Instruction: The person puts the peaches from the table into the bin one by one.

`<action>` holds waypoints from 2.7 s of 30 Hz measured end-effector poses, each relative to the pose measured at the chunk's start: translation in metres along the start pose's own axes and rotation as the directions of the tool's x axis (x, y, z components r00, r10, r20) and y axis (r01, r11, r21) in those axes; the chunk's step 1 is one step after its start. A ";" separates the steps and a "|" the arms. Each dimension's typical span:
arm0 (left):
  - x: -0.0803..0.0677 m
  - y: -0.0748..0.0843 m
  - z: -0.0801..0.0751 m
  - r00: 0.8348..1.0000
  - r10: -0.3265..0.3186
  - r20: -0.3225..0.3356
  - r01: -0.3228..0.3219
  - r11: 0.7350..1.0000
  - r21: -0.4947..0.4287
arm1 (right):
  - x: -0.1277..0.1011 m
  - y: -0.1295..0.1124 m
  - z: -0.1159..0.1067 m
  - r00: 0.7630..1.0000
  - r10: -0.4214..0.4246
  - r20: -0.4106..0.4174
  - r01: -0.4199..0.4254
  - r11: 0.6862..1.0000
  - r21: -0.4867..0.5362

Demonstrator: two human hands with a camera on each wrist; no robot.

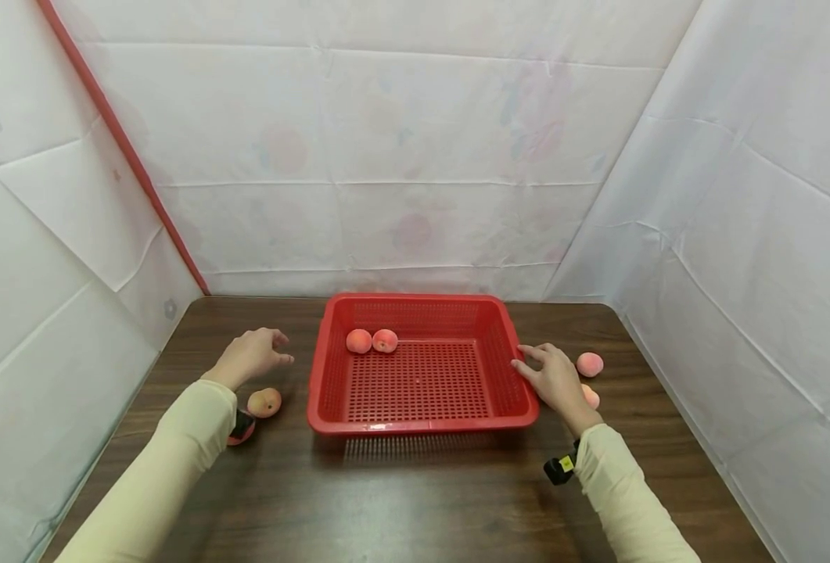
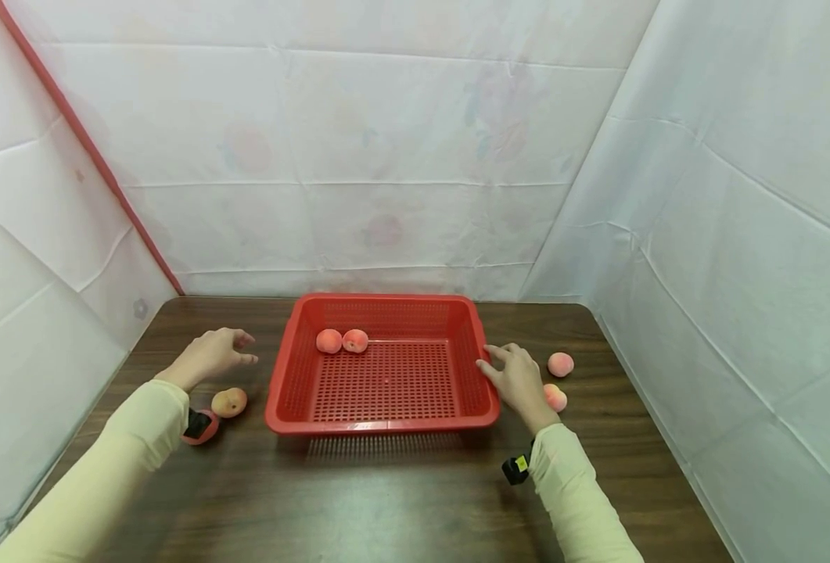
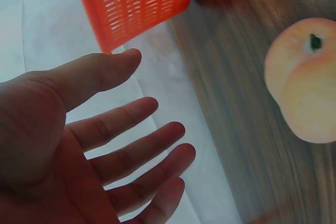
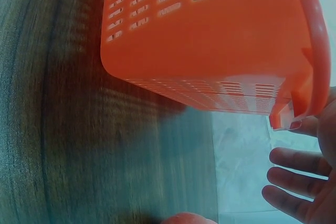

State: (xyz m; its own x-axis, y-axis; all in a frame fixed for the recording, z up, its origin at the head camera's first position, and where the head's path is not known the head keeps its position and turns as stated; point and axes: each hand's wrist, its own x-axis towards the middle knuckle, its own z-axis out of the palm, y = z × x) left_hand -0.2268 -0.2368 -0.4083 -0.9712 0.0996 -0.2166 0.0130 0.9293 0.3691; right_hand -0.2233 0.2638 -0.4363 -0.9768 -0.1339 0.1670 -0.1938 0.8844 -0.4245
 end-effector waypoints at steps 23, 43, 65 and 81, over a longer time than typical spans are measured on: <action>-0.002 -0.016 0.014 0.974 -0.026 0.226 0.015 0.999 0.050 | 0.000 0.000 0.000 1.000 -0.005 0.003 0.005 1.000 -0.002; -0.006 -0.021 0.023 0.966 -0.018 0.256 0.010 0.999 0.032 | 0.001 0.001 0.001 1.000 0.008 -0.008 -0.008 0.999 0.040; -0.009 -0.024 0.018 0.984 0.036 0.174 -0.040 0.999 0.016 | 0.000 0.000 0.000 1.000 0.001 -0.009 -0.001 0.999 0.047; -0.008 -0.018 0.008 0.999 0.019 0.046 -0.018 1.000 -0.016 | 0.000 -0.002 -0.001 1.000 0.015 0.017 -0.016 0.999 0.037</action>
State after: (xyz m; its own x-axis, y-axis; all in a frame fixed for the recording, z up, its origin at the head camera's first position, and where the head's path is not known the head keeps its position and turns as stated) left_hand -0.2174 -0.2514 -0.4202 -0.9589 0.1332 -0.2506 0.0269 0.9216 0.3872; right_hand -0.2227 0.2622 -0.4342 -0.9811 -0.1279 0.1453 -0.1814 0.8694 -0.4595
